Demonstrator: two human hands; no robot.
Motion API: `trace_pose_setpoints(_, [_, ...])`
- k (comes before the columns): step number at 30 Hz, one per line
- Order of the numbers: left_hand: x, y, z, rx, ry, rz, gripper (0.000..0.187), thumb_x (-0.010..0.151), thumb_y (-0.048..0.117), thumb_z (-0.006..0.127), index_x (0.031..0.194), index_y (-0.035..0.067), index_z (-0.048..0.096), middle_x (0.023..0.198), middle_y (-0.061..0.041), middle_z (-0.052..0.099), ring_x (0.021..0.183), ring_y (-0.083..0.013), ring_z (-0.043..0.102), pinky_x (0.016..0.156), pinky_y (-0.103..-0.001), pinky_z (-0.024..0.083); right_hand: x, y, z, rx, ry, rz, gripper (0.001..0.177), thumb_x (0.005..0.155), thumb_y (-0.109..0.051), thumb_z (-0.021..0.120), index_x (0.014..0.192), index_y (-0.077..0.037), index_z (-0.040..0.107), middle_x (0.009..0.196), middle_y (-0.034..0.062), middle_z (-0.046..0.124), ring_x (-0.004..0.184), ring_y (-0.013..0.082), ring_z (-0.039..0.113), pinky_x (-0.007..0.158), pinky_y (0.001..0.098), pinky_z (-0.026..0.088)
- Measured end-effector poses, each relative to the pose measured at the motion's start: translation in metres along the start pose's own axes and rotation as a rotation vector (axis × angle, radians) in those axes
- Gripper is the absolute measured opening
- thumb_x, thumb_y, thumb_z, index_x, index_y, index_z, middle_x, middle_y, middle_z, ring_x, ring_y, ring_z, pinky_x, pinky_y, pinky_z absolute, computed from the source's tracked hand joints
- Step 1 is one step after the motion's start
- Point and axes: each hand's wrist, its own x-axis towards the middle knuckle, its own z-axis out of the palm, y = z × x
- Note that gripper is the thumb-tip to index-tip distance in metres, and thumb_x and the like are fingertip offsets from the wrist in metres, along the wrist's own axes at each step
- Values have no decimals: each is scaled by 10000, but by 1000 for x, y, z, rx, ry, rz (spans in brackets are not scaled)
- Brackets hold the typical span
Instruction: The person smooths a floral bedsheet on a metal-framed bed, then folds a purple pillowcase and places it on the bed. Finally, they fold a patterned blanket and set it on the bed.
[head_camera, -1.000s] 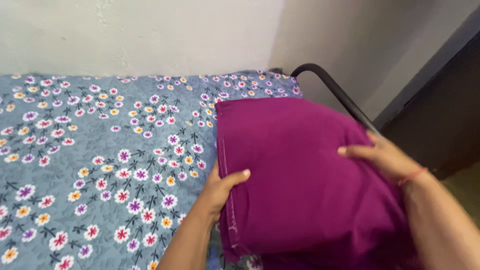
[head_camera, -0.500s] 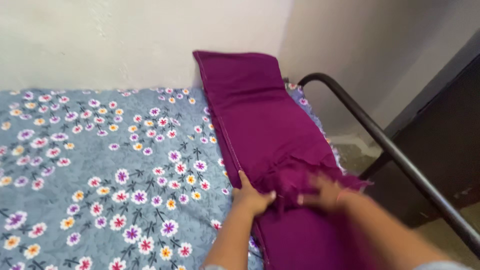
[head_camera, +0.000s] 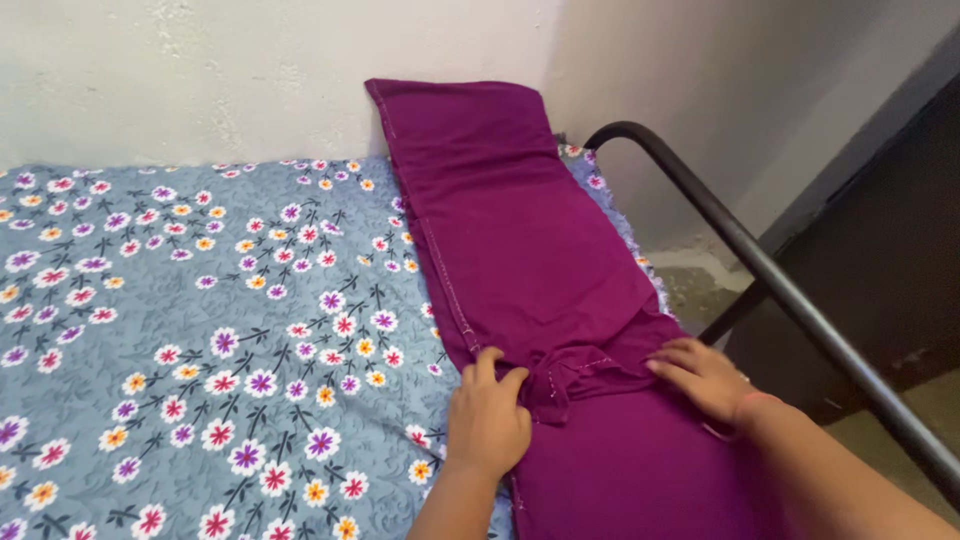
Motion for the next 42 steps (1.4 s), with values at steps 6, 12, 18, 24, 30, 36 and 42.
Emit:
trace_pose_setpoints(6, [8,14,-14,-126,-291,-287,304,797,315,816,962,107,666,1207,-39,609,1129,-307,580,936,-449,508,-10,7,15,-27,123,-168,567,922,-351,483,1475,-227,470,1618,22,355,1449,262,442,1192,431,356])
trace_pose_setpoints(12, [10,13,-12,5,263,17,194,723,89,752,881,84,641,1033,-93,648,1044,-340,619,816,-489,511,-46,-46,-6,-162,272,-98,813,864,-236,617,1609,-308,300,1568,70,406,1307,269,525,1093,467,405])
trace_pose_setpoints(18, [6,8,-9,-69,196,71,403,775,-20,632,1164,66,694,947,-114,657,905,-347,628,776,-490,506,-49,-51,-31,-174,307,-103,410,847,-182,662,1247,-258,705,1283,-28,686,1239,209,633,1095,337,497])
trace_pose_setpoints(24, [27,18,-10,85,-446,-110,305,851,230,588,1061,122,780,1138,-119,694,1074,-347,652,929,-501,517,-41,-2,-39,-102,131,-78,345,837,-229,688,1171,-233,775,1281,-33,702,1228,213,629,1089,365,479])
trace_pose_setpoints(30, [28,47,-10,256,-470,-242,519,970,525,564,1040,51,761,1190,-163,685,1142,-346,623,983,-534,452,-49,-27,-42,-196,243,-164,269,904,-307,651,1140,-243,763,1224,1,688,1212,246,597,1057,425,426])
trace_pose_setpoints(36, [14,60,0,95,-203,46,189,834,239,709,961,99,721,1036,-119,705,1038,-331,659,875,-506,503,-65,-70,-36,-171,114,-203,245,892,-377,651,1072,-295,795,1142,-72,752,1184,164,653,1052,341,494])
trace_pose_setpoints(42, [29,52,1,162,-500,-255,281,916,404,727,987,135,771,1083,-115,721,1054,-332,672,935,-529,474,-42,-13,-35,105,-62,-286,454,894,-393,712,1336,-288,720,1483,-47,605,1365,193,473,1142,382,328])
